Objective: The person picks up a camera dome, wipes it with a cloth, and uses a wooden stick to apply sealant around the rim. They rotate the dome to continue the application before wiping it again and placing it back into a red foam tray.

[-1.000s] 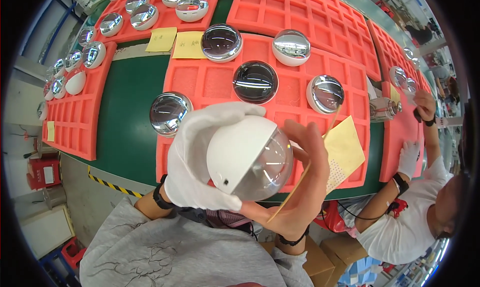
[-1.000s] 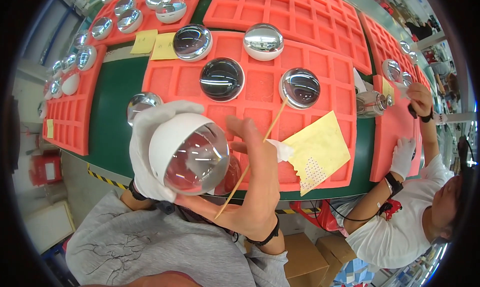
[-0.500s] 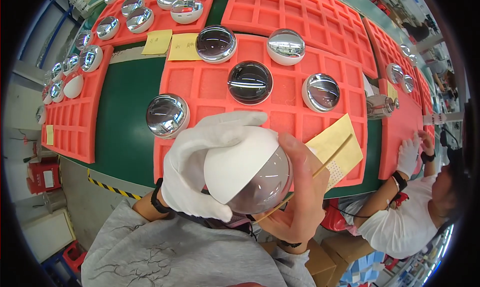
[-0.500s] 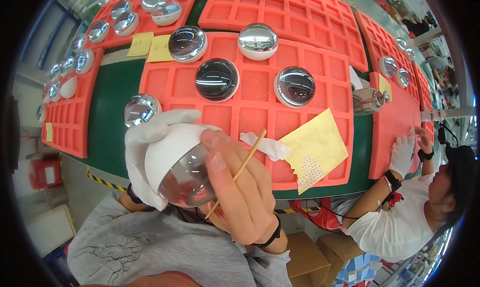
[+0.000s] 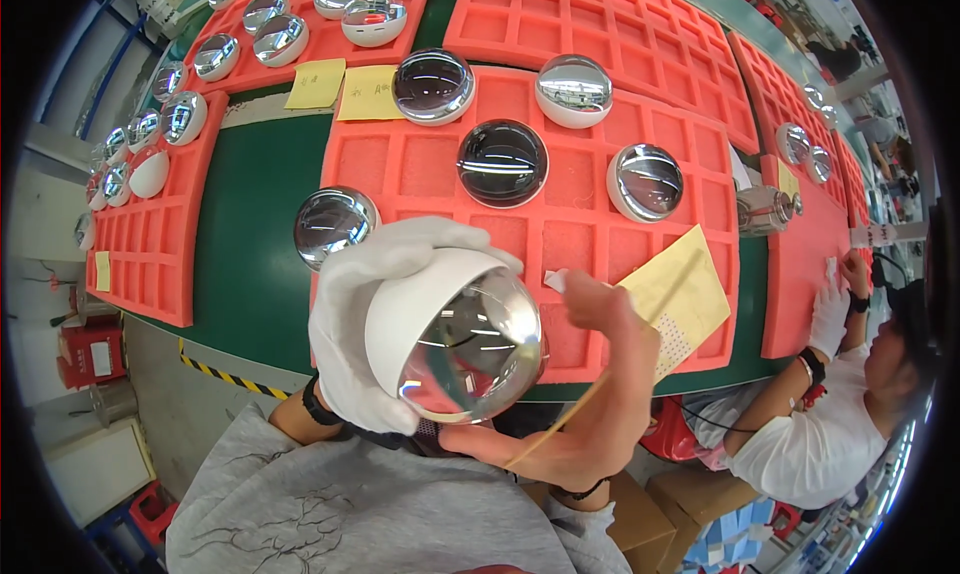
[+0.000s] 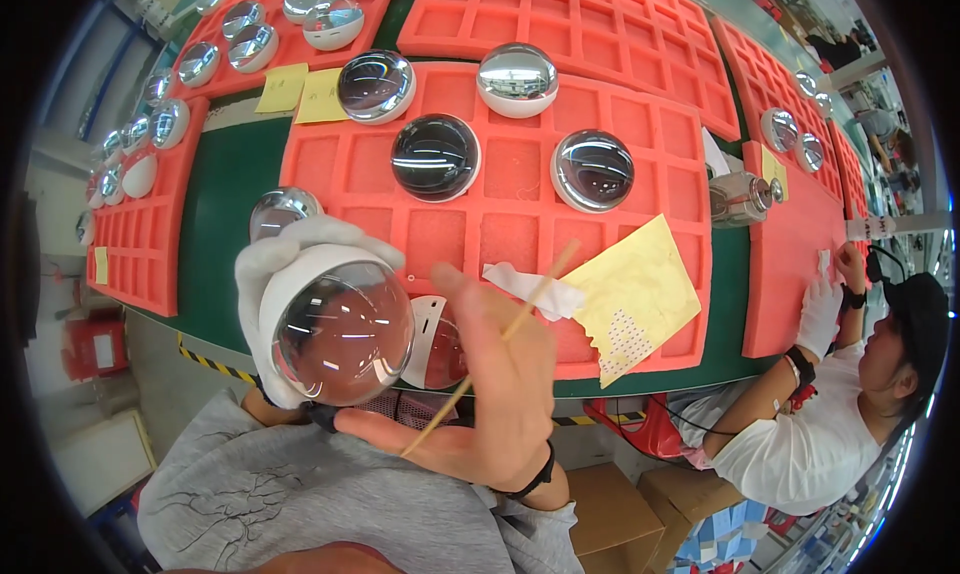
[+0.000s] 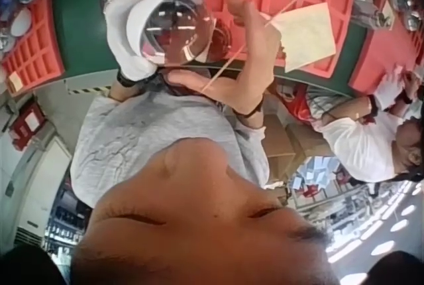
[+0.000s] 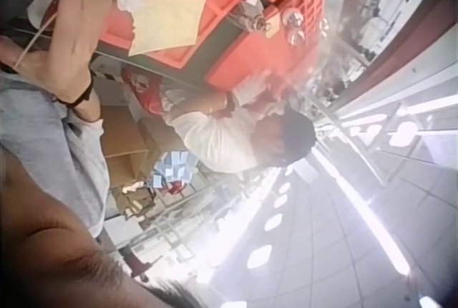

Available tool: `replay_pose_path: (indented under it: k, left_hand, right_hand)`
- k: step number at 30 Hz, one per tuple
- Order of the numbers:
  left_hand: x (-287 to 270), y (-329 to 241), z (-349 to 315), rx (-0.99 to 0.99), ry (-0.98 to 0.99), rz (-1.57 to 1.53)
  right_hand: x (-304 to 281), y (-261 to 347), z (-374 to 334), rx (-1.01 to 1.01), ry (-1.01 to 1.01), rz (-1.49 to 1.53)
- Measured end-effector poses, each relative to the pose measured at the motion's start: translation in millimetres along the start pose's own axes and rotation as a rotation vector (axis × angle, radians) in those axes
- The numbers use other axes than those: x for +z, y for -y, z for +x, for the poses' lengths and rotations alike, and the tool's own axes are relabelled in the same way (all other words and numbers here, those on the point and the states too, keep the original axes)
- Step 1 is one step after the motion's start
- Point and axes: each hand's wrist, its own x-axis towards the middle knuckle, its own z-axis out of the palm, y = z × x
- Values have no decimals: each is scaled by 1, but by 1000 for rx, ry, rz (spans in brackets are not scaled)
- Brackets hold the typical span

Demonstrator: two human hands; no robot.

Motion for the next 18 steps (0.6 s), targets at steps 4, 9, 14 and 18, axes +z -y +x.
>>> replay_pose_path:
  k: [4, 9, 14, 18]
  left_hand:
    - [1, 8, 0, 82, -6, 140]
    - [20, 16, 1, 217, -85, -18]
    - [8, 10, 5, 206, 61, 192]
    - [-16, 10, 0, 56, 309, 39]
  right_hand:
    - [6, 2, 0, 98, 41, 67]
    - [9, -1, 1, 17, 3, 63]
    - [2, 0, 6, -167, 16, -113]
    - [-5, -8, -2, -335, 128, -96]
